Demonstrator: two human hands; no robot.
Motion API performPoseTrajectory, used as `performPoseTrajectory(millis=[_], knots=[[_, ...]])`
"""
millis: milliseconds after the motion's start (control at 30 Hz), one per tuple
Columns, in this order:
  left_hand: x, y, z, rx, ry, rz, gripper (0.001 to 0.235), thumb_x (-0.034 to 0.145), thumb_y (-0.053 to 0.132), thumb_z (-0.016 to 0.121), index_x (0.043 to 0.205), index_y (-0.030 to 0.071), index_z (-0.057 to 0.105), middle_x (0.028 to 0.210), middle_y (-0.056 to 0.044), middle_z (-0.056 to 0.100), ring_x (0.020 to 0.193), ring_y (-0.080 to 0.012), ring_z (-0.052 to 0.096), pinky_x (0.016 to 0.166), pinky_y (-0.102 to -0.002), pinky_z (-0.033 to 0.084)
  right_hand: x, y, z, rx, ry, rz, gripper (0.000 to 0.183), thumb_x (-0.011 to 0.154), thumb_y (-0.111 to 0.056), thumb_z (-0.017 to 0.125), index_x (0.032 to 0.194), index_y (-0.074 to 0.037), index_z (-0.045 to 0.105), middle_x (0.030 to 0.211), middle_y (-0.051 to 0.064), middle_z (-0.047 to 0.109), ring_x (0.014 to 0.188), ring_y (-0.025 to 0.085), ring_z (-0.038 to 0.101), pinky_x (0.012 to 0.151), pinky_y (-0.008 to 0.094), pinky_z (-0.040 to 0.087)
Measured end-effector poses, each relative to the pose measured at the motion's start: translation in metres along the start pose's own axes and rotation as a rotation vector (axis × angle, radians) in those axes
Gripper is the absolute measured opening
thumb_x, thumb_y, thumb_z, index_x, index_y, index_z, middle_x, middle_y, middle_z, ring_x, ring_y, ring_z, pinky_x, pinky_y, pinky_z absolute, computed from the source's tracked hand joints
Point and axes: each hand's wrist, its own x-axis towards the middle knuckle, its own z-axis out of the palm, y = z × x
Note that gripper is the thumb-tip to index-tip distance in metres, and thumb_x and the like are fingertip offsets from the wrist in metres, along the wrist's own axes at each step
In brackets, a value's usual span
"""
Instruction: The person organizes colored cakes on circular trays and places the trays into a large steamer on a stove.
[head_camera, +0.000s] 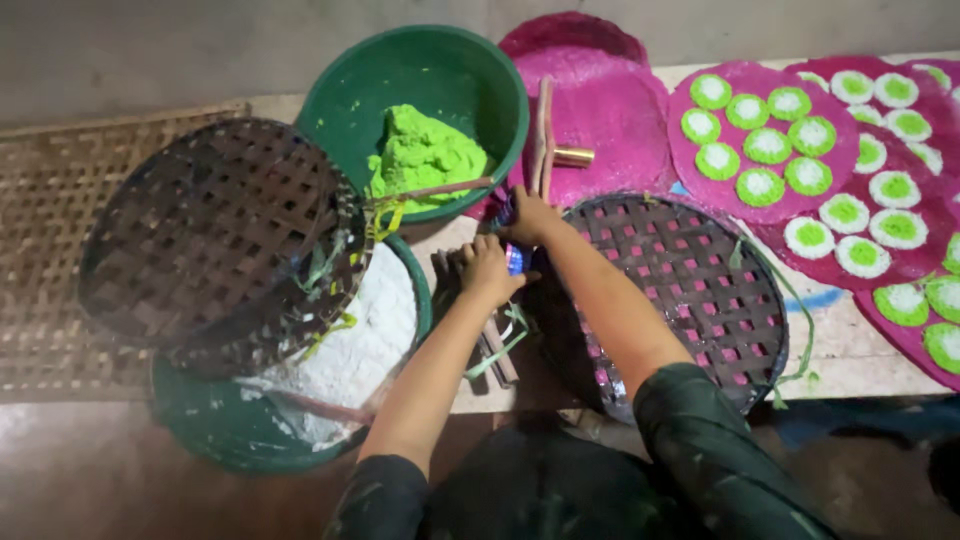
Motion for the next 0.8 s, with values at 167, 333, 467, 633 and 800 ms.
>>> performPoseTrajectory(millis=[167,333,467,633,800], knots=[[0.008,-0.004,0.004,-0.214,0.119,0.061,0.085,0.07,0.039,0.09,0.135,0.008,0.045,0.133,-0.026,0.051,0.128,-0.0463,0.045,0.108,-0.056,0.038,-0.011,-0.005,-0.017,-0.08,-0.039,-0.026,0.112,0.073,-0.061,0.085,0.158,-0.019,0.025,0.156,0.02,0.039,0.139,0.04,0.044,0.11,0.073,0.024],[-0.029,-0.004,0.012,-0.262,0.439,0.416,0.065,0.084,0.026,0.082,0.135,0.003,0.048,0.136,-0.026,0.05,0.129,-0.0457,0.045,0.111,-0.055,0.036,-0.106,0.013,-0.058,0.021,0.313,-0.288,0.079,0.083,-0.046,0.078,0.151,-0.021,0.046,0.148,0.015,0.052,0.135,0.037,0.05,0.11,0.062,0.033],[-0.083,-0.011,0.032,-0.282,0.235,0.321,0.07,0.088,0.023,0.076,0.145,0.002,0.044,0.136,-0.023,0.052,0.128,-0.0427,0.048,0.111,-0.049,0.038,-0.215,0.119,-0.107,0.001,0.643,-0.106,0.065,0.081,-0.035,0.079,0.14,-0.015,0.058,0.144,0.015,0.056,0.134,0.039,0.049,0.108,0.057,0.038],[-0.106,0.011,0.079,-0.338,0.118,0.121,0.088,0.086,0.022,0.074,0.154,-0.002,0.023,0.138,-0.028,0.048,0.125,-0.0434,0.051,0.106,-0.045,0.042,-0.283,0.279,-0.122,0.282,0.59,0.372,0.07,0.084,-0.034,0.08,0.141,-0.007,0.051,0.126,0.022,0.063,0.113,0.035,0.061,0.094,0.046,0.049],[-0.112,0.026,0.11,-0.596,0.298,-0.038,0.068,0.097,0.006,0.057,0.158,0.005,0.026,0.151,-0.027,0.045,0.134,-0.0374,0.05,0.11,-0.042,0.039,-0.281,0.361,-0.091,0.672,0.319,0.334,0.054,0.099,-0.031,0.066,0.144,-0.007,0.05,0.108,0.018,0.07,0.094,0.025,0.067,0.081,0.037,0.055]])
